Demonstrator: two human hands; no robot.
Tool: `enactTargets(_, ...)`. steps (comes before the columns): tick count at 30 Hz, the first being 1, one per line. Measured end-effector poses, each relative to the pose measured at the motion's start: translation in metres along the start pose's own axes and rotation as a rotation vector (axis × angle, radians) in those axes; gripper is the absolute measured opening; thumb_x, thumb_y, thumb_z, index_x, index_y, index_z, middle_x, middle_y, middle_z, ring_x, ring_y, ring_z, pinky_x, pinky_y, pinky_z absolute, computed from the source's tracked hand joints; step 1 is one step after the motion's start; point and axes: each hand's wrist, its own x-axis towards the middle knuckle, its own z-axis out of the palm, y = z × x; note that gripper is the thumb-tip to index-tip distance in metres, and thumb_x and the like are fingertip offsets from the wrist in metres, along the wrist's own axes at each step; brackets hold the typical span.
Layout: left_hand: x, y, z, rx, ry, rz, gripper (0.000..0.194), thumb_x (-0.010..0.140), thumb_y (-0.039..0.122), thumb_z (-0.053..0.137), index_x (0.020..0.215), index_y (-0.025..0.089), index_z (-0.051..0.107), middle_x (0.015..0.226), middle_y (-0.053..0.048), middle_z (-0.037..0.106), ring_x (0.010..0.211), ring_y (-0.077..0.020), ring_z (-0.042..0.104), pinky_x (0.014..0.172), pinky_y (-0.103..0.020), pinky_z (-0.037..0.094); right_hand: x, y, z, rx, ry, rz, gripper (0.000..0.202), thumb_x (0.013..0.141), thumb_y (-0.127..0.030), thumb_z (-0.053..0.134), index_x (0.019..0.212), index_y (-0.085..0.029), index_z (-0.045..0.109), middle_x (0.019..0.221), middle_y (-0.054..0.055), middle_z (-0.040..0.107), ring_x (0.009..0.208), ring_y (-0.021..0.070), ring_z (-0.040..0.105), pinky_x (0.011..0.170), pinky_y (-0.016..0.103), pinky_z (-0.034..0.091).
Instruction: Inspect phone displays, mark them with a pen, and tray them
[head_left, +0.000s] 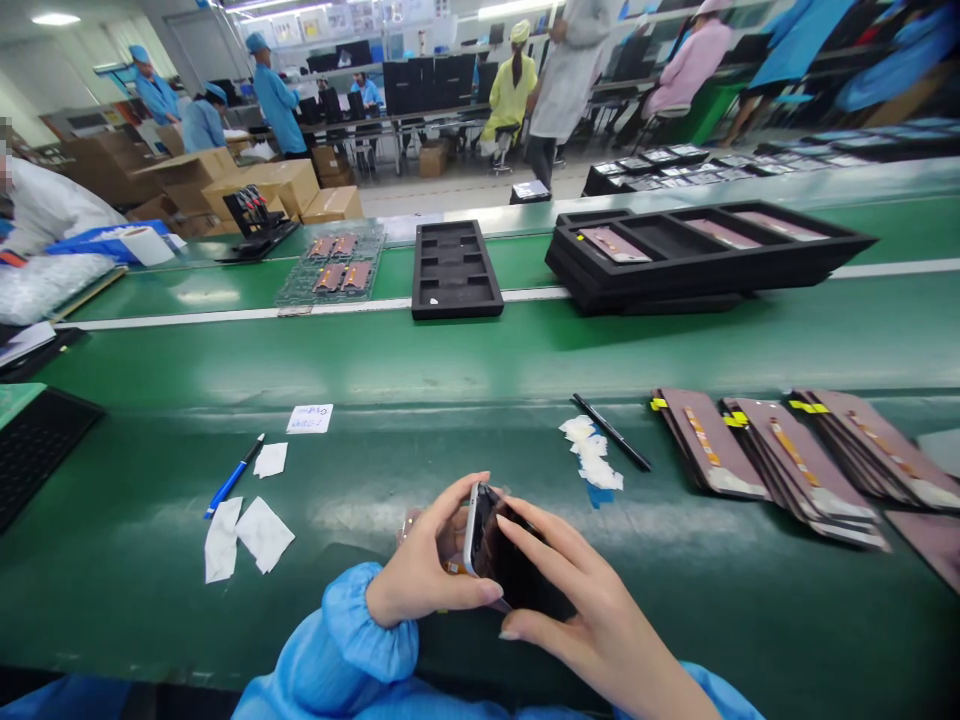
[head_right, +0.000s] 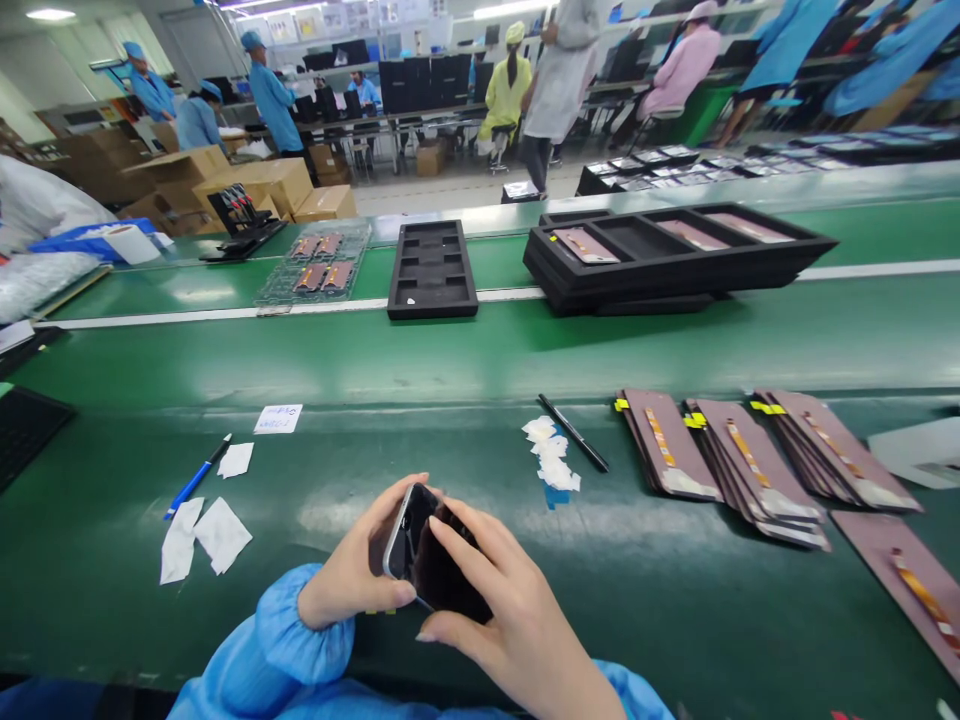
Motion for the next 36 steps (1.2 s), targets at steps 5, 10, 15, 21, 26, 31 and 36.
enactTargets(5,-0.0014,-0.0006,-0.0013,0.026,-0.009,-0.002,0.087,0.067,0.026,0.083,0.142,0.031,0.039,0.143,-0.012,0.049,0.129,-0.0293,0.05,0.105,-0.04,0.042,-0.0006,-0.0007,0.0002,0.003,-0.007,0.006,0.067,0.087,-0.044,0.064,0.146,-0.026,0.037,0.144,0.013,0.046,0.129,0.0294,0.048,0.1,0.046,0.05)
enactTargets(10,-0.003,-0.0002,-0.0013,0.029,-0.002,0.009,0.084,0.068,0.026,0.082,0.141,0.034,0.041,0.144,-0.009,0.048,0.128,-0.0282,0.051,0.105,-0.039,0.042,0.0008,-0.003,-0.0007,0.008,-0.006,0.001,0.066,0.088,-0.044,0.063,0.146,-0.025,0.037,0.144,0.013,0.046,0.13,0.0284,0.047,0.101,0.045,0.05)
enactTargets(15,-0.0027,0.0021,-0.001,0.046,0.0,0.016,0.084,0.068,0.025,0.082,0.141,0.036,0.041,0.144,-0.009,0.05,0.126,-0.0281,0.053,0.103,-0.038,0.044,0.0022,-0.0042,-0.0024,0.013,-0.012,-0.009,0.065,0.089,-0.044,0.062,0.146,-0.025,0.036,0.145,0.013,0.045,0.131,0.0275,0.046,0.102,0.044,0.049)
enactTargets(21,-0.0027,0.0044,0.0001,0.038,0.004,-0.012,0.084,0.067,0.029,0.083,0.14,0.036,0.042,0.144,-0.008,0.049,0.127,-0.0287,0.052,0.107,-0.04,0.04,0.002,-0.0029,-0.0013,0.022,-0.022,-0.013,0.069,0.087,-0.045,0.063,0.146,-0.023,0.035,0.145,0.015,0.044,0.132,0.0277,0.044,0.102,0.044,0.048)
enactTargets(26,-0.002,0.0026,-0.0002,0.004,0.021,0.005,0.082,0.066,0.032,0.084,0.139,0.035,0.045,0.142,-0.007,0.051,0.132,-0.0284,0.046,0.111,-0.041,0.034,0.0053,-0.0041,-0.0019,0.022,0.021,-0.028,0.07,0.084,-0.047,0.067,0.144,-0.023,0.039,0.141,0.015,0.048,0.128,0.0291,0.047,0.101,0.047,0.048)
enactTargets(31,-0.0023,-0.0034,0.0016,-0.099,0.043,-0.027,0.084,0.065,0.034,0.085,0.139,0.036,0.045,0.147,-0.006,0.047,0.136,-0.028,0.041,0.113,-0.04,0.032,0.0065,-0.0042,0.0017,0.004,0.08,-0.001,0.072,0.079,-0.048,0.072,0.141,-0.024,0.045,0.138,0.015,0.052,0.124,0.0311,0.052,0.098,0.048,0.05)
enactTargets(36,0.0027,0.0005,0.0038,-0.299,0.148,-0.179,0.043,0.09,0.042,0.058,0.129,0.025,0.053,0.118,-0.01,0.068,0.088,-0.0212,0.071,0.076,-0.036,0.059,0.0049,0.0016,0.0053,0.138,0.117,0.16,0.071,0.079,-0.051,0.071,0.141,-0.026,0.047,0.144,0.014,0.048,0.13,0.0329,0.047,0.103,0.051,0.045)
